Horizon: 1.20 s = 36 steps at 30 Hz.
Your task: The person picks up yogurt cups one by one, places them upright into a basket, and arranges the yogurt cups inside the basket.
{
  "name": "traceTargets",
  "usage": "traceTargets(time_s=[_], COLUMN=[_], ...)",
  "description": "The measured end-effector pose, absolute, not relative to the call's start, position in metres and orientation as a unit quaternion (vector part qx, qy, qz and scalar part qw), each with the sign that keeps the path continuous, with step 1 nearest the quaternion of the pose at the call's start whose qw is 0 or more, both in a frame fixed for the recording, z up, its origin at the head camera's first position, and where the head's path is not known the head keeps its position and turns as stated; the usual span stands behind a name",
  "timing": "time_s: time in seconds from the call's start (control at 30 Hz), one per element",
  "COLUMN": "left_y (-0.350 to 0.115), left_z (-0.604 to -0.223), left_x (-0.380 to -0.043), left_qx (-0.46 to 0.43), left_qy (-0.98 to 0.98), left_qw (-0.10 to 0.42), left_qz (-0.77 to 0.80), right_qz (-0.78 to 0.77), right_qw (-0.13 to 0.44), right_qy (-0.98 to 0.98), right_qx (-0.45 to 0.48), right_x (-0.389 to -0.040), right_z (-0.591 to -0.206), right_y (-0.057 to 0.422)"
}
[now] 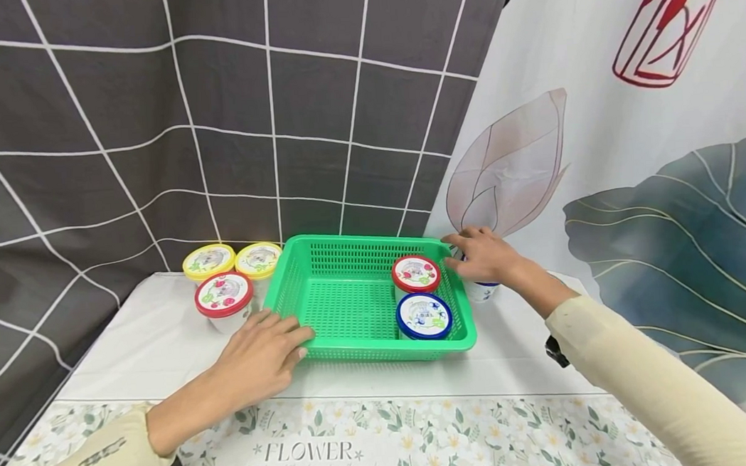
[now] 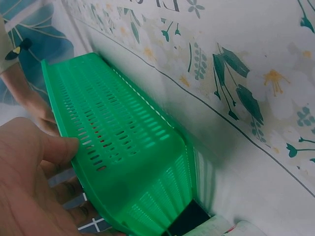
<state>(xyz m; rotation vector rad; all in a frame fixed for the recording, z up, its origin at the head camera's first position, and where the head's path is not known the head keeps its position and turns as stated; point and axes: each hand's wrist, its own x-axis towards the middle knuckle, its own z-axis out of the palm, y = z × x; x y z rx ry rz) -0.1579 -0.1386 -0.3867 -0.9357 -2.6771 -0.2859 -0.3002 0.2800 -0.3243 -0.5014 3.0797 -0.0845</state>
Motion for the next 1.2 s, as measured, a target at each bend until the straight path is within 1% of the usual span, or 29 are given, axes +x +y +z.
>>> traceTargets(time_s=[0.27, 0.67, 1.2], left_y=[-0.139, -0.139, -0.138], left_z=[-0.387, -0.388, -0.386], left_x=[-0.158, -0.158, -0.157], left_qx=[-0.326, -0.325, -0.324], left_qy=[-0.929, -0.929, -0.930], left_qw=[0.147, 0.146, 0.145], left_qz=[-0.097, -0.101, -0.097], right_qz=[-0.022, -0.012, -0.031], right_qw=[0.013, 0.068, 0.117], right_qy=[0.988, 0.988, 0.986], right_qx=[-0.150, -0.141, -0.119], right_x=[-0.302, -0.307, -0.316], right_z=[-0.321, -0.312, -0.328], right_y=[0.294, 0.310, 0.315])
